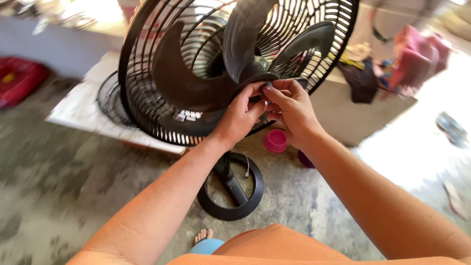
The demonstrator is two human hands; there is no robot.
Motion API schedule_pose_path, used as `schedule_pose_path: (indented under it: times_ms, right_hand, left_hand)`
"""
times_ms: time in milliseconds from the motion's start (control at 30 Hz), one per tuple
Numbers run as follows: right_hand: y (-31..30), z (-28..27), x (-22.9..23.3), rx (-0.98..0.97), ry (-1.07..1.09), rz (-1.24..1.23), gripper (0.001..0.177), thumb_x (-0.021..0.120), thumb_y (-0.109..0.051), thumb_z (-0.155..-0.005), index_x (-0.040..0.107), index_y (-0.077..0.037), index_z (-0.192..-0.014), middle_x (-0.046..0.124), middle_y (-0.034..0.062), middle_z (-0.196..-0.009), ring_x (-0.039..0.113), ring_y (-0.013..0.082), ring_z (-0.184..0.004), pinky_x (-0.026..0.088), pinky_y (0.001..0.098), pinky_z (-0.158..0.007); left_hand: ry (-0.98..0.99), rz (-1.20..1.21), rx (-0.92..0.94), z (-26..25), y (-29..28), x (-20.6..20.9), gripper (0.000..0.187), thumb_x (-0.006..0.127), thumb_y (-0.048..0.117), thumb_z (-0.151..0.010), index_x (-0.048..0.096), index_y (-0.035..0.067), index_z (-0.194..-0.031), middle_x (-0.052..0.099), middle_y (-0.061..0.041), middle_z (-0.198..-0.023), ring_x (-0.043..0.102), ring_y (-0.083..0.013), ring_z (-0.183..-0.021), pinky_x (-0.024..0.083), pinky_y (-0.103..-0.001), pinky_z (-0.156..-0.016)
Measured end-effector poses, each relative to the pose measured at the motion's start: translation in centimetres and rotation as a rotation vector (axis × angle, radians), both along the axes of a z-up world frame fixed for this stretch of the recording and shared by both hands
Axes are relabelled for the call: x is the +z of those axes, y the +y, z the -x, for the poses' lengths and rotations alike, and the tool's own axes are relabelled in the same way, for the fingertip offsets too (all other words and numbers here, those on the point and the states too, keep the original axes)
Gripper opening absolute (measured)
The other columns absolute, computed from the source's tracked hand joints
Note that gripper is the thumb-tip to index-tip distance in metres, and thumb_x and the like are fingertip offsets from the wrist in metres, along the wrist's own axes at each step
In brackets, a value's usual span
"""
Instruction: The person assembles a standing fan by hand. They attach the fan blades to the motor hub, secure them with a nut, and then attach the front protective cage to the fan head.
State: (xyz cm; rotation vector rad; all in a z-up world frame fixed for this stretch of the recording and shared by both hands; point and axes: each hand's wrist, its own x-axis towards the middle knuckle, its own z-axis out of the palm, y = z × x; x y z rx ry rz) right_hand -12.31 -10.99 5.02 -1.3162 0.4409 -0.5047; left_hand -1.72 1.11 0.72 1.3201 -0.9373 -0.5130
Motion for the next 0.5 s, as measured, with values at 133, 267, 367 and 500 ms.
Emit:
schedule_pose_path:
  times_ms: [133,267,367,500]
  right_hand:
    - [-0.2,0.8,0.4,0.100,0.011,0.034,0.031,0.073,-0.024,-0.093,0.059,-0.011,-0.118,0.069,0.0011,-0.102,0.065,0.0092,-0.081,0.053,0.0286,-0.069]
    - [0.4,2.4,-0.2,0.149,0.004,0.023,0.034,0.074,-0.023,-0.093,0.057,-0.011,-0.120,0.068,0.0012,-0.103,0.065,0.0098,-0.083,0.054,0.0297,-0.071]
    - [0.4,4.2,-1.1,0.142,0.015,-0.032,0.034,0.073,-0.021,-0.094,0.059,-0.011,-0.123,0.069,0.0014,-0.104,0.064,0.0108,-0.083,0.054,0.0309,-0.073]
    - [0.2,7.8,-1.3,0.295,-0.148,-0.303,0.034,0.067,-0.017,-0.097,0.059,-0.014,-0.130,0.069,0.0010,-0.109,0.067,0.0133,-0.088,0.055,0.0323,-0.079]
  left_hand:
    - [-0.107,0.120,0.067,2.4,1.3,0.4,0.048,0.062,0.008,-0.101,0.051,0.008,-0.148,0.065,-0.005,-0.132,0.061,-0.0102,-0.108,0.053,-0.027,-0.089]
    - [0.029,-0.118,0.139,4.8,3.4,0.2,0.057,0.063,0.016,-0.095,0.042,0.015,-0.148,0.062,-0.001,-0.133,0.062,-0.0106,-0.097,0.054,-0.028,-0.075]
    - [0.014,-0.174,0.158,6.1,4.4,0.1,0.054,0.064,0.017,-0.095,0.047,0.016,-0.146,0.061,-0.002,-0.135,0.062,-0.0106,-0.100,0.056,-0.029,-0.079]
    - [0.002,-0.151,0.187,8.5,5.3,0.4,0.050,0.063,0.017,-0.096,0.051,0.017,-0.144,0.061,-0.002,-0.136,0.063,-0.0112,-0.101,0.057,-0.030,-0.081]
